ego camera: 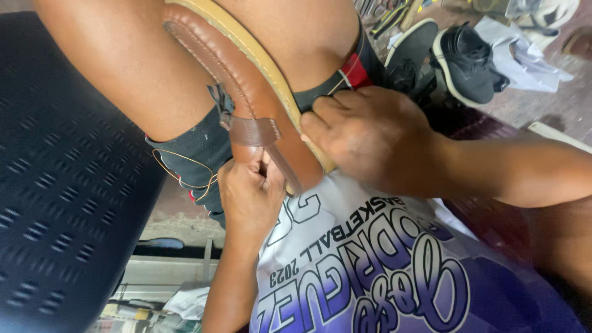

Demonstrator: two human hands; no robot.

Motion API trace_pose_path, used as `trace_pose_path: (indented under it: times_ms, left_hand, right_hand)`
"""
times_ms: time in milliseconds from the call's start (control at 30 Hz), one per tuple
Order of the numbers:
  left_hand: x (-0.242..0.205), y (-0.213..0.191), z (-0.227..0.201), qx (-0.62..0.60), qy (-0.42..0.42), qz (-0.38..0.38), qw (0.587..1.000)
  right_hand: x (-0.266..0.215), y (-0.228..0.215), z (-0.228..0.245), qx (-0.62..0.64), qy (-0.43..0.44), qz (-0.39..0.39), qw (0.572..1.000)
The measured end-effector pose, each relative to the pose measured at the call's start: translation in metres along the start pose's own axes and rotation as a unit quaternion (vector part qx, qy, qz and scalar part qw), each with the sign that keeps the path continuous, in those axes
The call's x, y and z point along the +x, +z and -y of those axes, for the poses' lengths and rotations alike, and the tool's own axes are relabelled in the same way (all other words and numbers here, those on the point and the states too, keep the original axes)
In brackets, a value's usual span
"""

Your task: The person hand-sews a brown leather shoe using a needle and thread. They repeatedly push the needle through the shoe's sole and strap, pull the thread tight, and continue stitching along the edge. The shoe is held between the legs while the person works.

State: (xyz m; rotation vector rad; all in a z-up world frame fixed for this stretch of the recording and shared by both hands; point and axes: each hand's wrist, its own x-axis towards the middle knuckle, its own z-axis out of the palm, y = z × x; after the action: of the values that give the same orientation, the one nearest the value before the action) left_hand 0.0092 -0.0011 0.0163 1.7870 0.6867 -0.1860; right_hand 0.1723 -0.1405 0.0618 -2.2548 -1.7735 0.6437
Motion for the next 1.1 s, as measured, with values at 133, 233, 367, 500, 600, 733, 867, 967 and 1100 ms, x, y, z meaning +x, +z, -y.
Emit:
trace_pose_path:
  times_ms: [133,233,367,500,600,733,867,967,1100]
  left_hand:
    - [0.002,0.002,0.004,-0.020,0.034,-0.007,0.999]
    - [0.000,0.003,0.006,-0.022,0.022,-0.001,1.000]
    - [0.002,0.003,0.007,-0.039,0.040,-0.016,0.998]
    - [-0.007,0.001,0.005,-0.048,0.008,-0.029,0.998]
    - [-0.022,-0.002,0.001,-0.078,0.034,-0.036,0.996]
    - [-0.039,-0.011,-0.005,-0.196,0.039,-0.096,0.975]
    - [-0.035,-0.016,-0.022,0.007,0.128,-0.167,0.978]
    - [-0.023,-0.013,-0.047,0.165,0.206,-0.108,0.959]
    - [-0.001,-0.002,-0.066,0.255,0.264,-0.052,0.929]
  right_hand:
    - [0.001,0.002,-0.012,0.047,0.058,0.080,0.994]
    - [-0.003,0.001,-0.017,0.023,0.070,0.052,0.996]
    - [-0.005,0.002,-0.031,-0.083,0.071,0.091,0.990]
    - [-0.019,-0.007,-0.042,-0.137,0.040,0.003,0.990]
    - [-0.026,-0.016,-0.048,-0.083,0.030,-0.037,0.995]
    - [-0.031,-0.022,-0.048,-0.095,0.040,-0.043,0.994]
    - [-0.031,-0.019,-0.042,-0.047,0.034,-0.056,0.997]
    - [-0.035,-0.018,-0.039,0.014,0.038,-0.029,0.999]
    - [-0.036,-0.016,-0.038,0.019,0.013,-0.072,0.997]
